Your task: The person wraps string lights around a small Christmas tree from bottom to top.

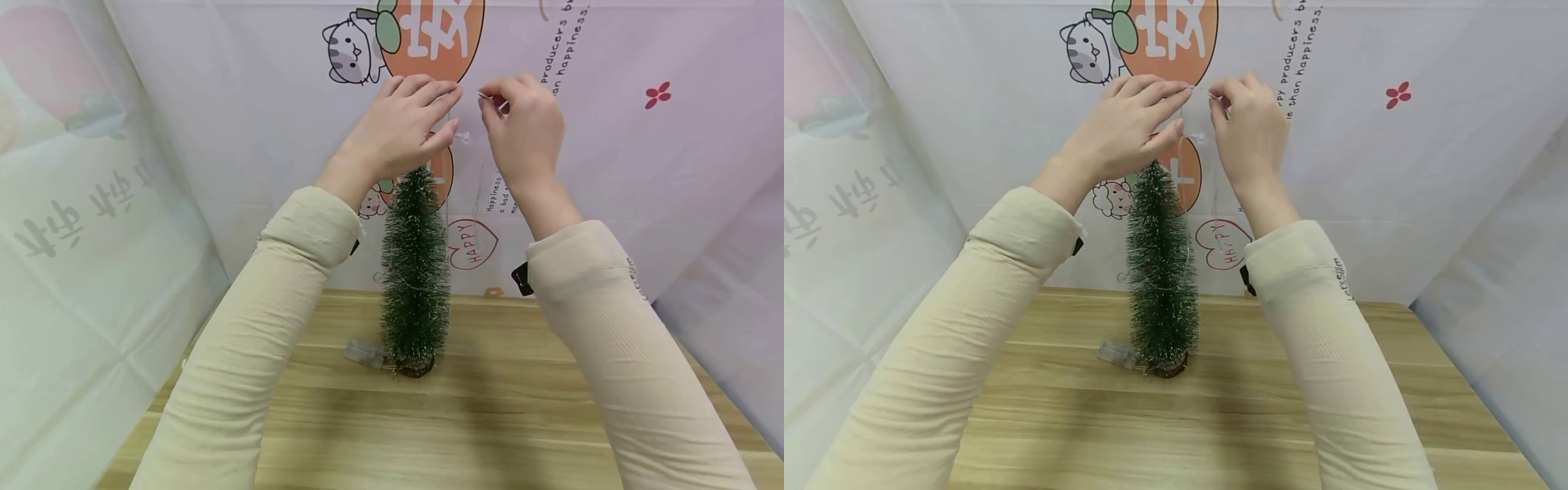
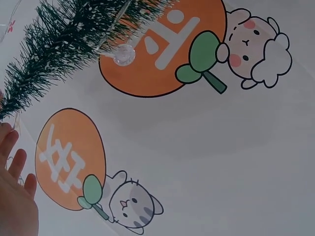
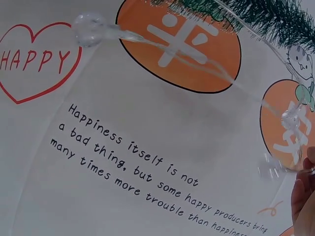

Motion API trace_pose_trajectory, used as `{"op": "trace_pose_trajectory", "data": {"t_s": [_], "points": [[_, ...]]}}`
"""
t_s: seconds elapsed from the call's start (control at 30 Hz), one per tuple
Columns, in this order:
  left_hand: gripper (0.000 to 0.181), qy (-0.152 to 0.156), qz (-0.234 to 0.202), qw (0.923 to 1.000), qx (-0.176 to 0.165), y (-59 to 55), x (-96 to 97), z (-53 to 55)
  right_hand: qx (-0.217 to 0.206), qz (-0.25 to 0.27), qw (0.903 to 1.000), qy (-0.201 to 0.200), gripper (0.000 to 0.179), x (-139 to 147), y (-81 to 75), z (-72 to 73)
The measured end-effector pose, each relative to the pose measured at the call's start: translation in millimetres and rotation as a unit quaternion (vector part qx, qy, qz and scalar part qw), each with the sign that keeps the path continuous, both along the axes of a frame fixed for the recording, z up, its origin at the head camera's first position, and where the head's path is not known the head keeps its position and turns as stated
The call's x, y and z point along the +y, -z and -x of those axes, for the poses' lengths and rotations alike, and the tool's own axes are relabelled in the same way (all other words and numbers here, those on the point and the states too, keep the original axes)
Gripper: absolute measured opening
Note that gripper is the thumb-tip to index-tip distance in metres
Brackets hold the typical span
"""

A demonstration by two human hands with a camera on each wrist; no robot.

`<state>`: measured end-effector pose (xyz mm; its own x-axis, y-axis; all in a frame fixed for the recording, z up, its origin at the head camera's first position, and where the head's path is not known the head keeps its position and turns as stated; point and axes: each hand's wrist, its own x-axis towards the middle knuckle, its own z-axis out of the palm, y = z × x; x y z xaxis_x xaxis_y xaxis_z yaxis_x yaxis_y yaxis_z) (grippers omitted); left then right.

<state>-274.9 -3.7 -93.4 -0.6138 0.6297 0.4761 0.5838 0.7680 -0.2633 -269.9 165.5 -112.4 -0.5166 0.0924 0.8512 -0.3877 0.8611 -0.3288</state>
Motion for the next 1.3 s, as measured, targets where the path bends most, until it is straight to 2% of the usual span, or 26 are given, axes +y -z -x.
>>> {"op": "trace_pose_trajectory", "data": {"t_s": [0.13, 0.27, 0.37, 0.5, 0.57, 0.67, 0.87, 0.97, 1.07, 1.3], "points": [[0.046, 0.030, -0.037, 0.9970, 0.061, 2.2, -0.9, 0.8, 0.000, 0.007, 1.0000, -0.006, 0.022, 0.5, 2.6, 1.0], [0.035, 0.048, -0.079, 0.9863, 0.136, 4.2, 1.6, -0.3, 0.011, 0.012, 0.9993, -0.033, 0.021, -0.8, 4.1, 1.1], [0.028, 0.038, -0.097, 0.9793, 0.174, 4.4, 4.8, -1.2, 0.021, 0.005, 0.9985, -0.051, 0.021, -2.2, 4.4, 1.0], [0.021, 0.022, -0.114, 0.9727, 0.201, 4.5, 7.4, 1.3, 0.031, -0.008, 0.9983, -0.049, 0.021, -3.6, 5.8, 0.5], [0.021, 0.013, -0.121, 0.9710, 0.206, 4.9, 6.8, 4.2, 0.040, -0.015, 0.9981, -0.044, 0.021, -4.1, 6.8, -0.2], [0.024, -0.007, -0.138, 0.9711, 0.195, 6.4, 3.3, 9.1, 0.055, -0.022, 0.9976, -0.037, 0.022, -5.0, 9.2, -1.3], [0.023, -0.038, -0.194, 0.9708, 0.136, 9.2, -6.6, 14.5, 0.081, -0.024, 0.9954, -0.045, 0.023, -4.7, 18.8, -0.3], [0.023, -0.047, -0.206, 0.9694, 0.124, 10.3, -10.4, 14.3, 0.104, -0.039, 0.9923, -0.054, 0.023, -3.3, 25.1, 1.7], [0.022, -0.044, -0.226, 0.9645, 0.129, 13.0, -13.9, 15.1, 0.124, -0.054, 0.9887, -0.064, 0.024, -1.6, 30.8, 3.1], [0.022, 0.008, -0.263, 0.9510, 0.163, 25.3, -23.8, 20.7, 0.168, -0.047, 0.9805, -0.092, 0.022, -5.3, 40.4, 1.3]]}}
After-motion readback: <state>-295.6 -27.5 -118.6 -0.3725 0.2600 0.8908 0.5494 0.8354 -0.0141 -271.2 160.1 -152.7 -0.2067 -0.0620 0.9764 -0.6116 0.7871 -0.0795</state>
